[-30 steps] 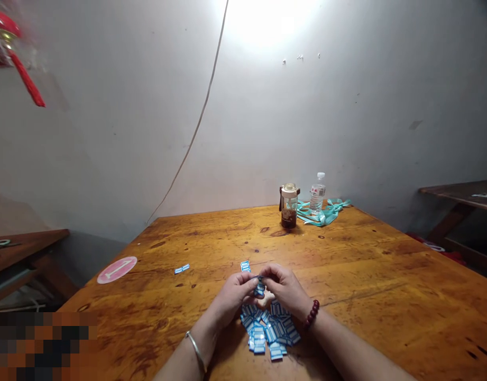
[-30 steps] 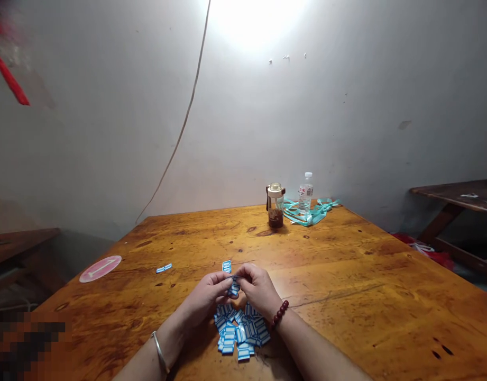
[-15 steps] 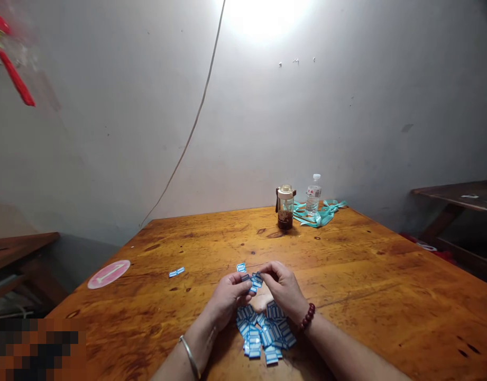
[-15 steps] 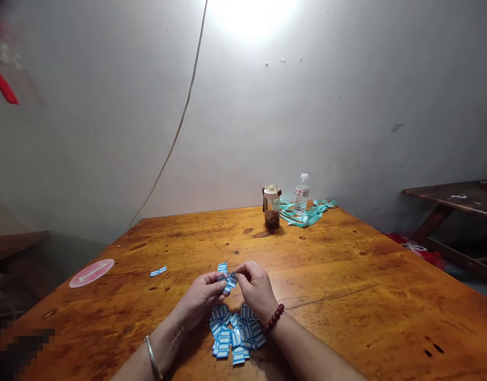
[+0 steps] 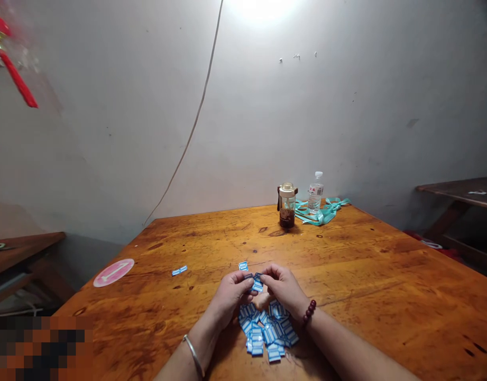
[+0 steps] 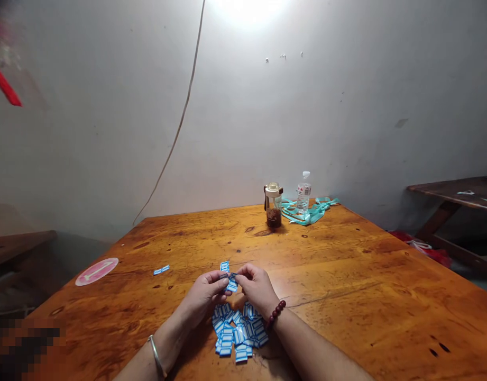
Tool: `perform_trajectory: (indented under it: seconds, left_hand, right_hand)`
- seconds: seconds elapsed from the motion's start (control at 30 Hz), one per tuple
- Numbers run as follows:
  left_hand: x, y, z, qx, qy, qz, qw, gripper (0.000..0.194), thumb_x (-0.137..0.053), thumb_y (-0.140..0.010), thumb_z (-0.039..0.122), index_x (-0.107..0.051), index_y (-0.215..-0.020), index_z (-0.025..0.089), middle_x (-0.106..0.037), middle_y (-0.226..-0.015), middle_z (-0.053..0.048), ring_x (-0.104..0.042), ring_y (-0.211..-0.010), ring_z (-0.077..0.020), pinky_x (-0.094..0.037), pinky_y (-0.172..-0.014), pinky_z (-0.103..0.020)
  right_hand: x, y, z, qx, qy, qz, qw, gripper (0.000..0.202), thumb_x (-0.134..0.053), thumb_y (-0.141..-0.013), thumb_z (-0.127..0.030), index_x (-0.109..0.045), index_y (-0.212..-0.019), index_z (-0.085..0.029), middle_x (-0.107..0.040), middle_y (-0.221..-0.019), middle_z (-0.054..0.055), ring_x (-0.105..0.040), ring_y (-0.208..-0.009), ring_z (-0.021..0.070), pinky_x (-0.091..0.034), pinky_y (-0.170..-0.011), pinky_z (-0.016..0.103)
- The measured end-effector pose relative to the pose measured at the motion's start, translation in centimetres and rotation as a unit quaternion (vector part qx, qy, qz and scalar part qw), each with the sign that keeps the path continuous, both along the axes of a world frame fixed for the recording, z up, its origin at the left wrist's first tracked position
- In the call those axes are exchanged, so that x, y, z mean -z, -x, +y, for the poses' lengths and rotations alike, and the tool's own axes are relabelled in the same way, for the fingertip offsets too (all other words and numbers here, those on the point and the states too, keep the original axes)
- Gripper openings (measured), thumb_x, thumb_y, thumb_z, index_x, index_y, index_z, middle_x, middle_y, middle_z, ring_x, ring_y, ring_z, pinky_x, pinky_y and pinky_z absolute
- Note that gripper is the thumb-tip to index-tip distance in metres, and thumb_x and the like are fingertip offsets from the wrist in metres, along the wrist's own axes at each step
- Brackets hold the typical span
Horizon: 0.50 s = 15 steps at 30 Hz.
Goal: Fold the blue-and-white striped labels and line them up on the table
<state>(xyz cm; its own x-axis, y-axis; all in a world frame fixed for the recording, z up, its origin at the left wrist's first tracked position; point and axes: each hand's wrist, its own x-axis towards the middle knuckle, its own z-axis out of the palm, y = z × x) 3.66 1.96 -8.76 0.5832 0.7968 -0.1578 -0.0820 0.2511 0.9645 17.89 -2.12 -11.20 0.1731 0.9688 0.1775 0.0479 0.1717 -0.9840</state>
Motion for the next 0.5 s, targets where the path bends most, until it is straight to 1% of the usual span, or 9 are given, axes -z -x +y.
perform_trajectory:
  seconds: [0.1,0.2,0.27,0.4,0.5]
  left_hand:
    - [-0.11,0.06,-0.07,0.006,0.005,0.005,1.000,0.021,-0.059,-0.068,0.027,-0.058,-0.081,0.010,-0.056,-0.072,-0.004,-0.052,-0.058,-0.0080,-0.040,-0.051,-0.016]
    - [-0.15,-0.05,-0.30,0.023,0.008,0.002,1.000,0.018,-0.058,-0.068,0.025,-0.058,-0.076,0.009,-0.054,-0.065,-0.003,-0.049,-0.053,-0.0063,-0.038,-0.048,-0.015]
    - [-0.23,-0.14,-0.50,0.038,0.019,0.006,0.999,0.015,-0.057,-0.067,0.022,-0.059,-0.074,0.009,-0.055,-0.064,-0.003,-0.050,-0.053,-0.0068,-0.038,-0.048,-0.015]
    - [-0.43,-0.10,-0.73,0.040,0.046,0.009,0.998,0.019,-0.054,-0.065,0.020,-0.059,-0.080,0.010,-0.059,-0.069,-0.006,-0.055,-0.058,-0.0113,-0.043,-0.054,-0.020]
    - [-0.37,-0.01,-0.70,0.066,0.033,0.005,0.997,0.021,-0.054,-0.067,0.022,-0.060,-0.083,0.010,-0.059,-0.072,-0.007,-0.055,-0.060,-0.0111,-0.043,-0.056,-0.020]
  right_hand:
    - [-0.29,-0.20,-0.19,0.012,-0.034,-0.066,0.997,0.013,-0.048,-0.075,-0.022,-0.053,-0.067,-0.013,-0.047,-0.057,-0.002,-0.043,-0.051,0.0097,-0.033,-0.046,0.017]
    - [-0.55,-0.20,-0.53,0.001,-0.071,-0.140,0.988,0.015,-0.046,-0.079,-0.019,-0.055,-0.068,-0.014,-0.051,-0.063,-0.001,-0.047,-0.059,0.0112,-0.035,-0.053,0.019]
    - [-0.65,-0.13,-0.73,0.004,-0.089,-0.189,0.978,0.015,-0.046,-0.079,-0.016,-0.055,-0.067,-0.015,-0.053,-0.066,0.000,-0.048,-0.063,0.0118,-0.034,-0.056,0.019]
    - [-0.72,-0.08,-0.92,0.029,-0.102,-0.256,0.961,0.014,-0.047,-0.078,-0.010,-0.053,-0.067,-0.015,-0.052,-0.065,-0.001,-0.048,-0.062,0.0117,-0.033,-0.056,0.019]
    - [-0.66,-0.08,-0.97,0.041,-0.107,-0.278,0.954,0.013,-0.047,-0.077,-0.008,-0.052,-0.068,-0.015,-0.051,-0.065,-0.001,-0.047,-0.062,0.0115,-0.032,-0.055,0.019]
